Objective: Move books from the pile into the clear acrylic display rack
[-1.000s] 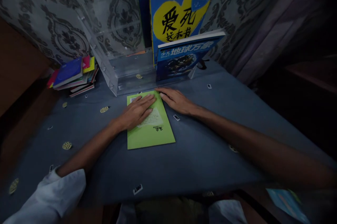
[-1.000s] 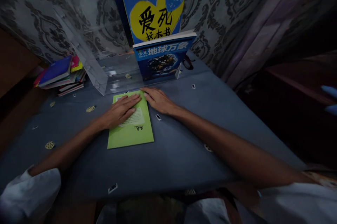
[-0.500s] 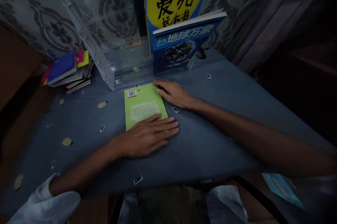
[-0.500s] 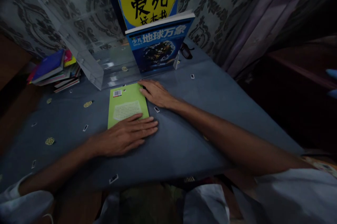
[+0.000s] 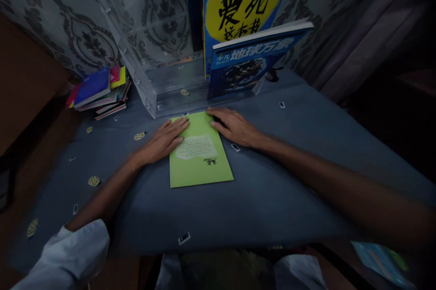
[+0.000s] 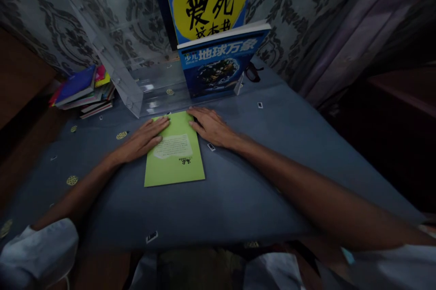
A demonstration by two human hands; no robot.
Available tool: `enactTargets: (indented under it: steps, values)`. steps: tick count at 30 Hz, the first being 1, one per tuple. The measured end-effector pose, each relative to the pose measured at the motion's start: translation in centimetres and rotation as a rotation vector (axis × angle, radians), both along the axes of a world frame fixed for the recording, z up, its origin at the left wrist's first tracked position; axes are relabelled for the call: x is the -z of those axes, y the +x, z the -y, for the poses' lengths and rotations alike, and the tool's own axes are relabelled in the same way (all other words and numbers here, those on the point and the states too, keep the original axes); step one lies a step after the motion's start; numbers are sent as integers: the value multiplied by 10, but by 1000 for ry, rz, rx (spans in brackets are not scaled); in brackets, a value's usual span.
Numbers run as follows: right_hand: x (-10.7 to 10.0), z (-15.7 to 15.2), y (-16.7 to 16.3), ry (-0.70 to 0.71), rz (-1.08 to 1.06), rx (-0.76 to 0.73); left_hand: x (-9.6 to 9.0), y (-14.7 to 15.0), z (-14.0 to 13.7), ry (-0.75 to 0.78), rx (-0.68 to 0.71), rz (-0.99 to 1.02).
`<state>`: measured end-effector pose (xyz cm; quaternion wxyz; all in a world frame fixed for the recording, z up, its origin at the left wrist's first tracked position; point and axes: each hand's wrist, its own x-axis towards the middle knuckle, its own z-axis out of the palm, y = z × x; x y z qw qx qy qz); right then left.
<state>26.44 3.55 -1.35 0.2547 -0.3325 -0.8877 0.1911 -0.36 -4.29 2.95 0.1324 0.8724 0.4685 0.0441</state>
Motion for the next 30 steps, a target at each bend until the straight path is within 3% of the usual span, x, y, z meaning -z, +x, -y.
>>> enactTargets:
  steps: [4,9,14,20,24,30]
  values:
    - [1,0,0,14,2,-12,1,-19,10,2,-64,31]
    - [1,1,-1,13,24,-7,-4,-18,48,-60,-56,72]
    - [1,3,-1,44,46,-2,-4,-19,95,-85,-3,144]
    - [2,3,-1,56,44,-4,-1,-18,140,22,95,186]
    - [3,3,-3,67,49,3,-4,-1,142,75,164,62]
    - [4,2,-4,66,62,-1,-4,49,117,97,331,-33]
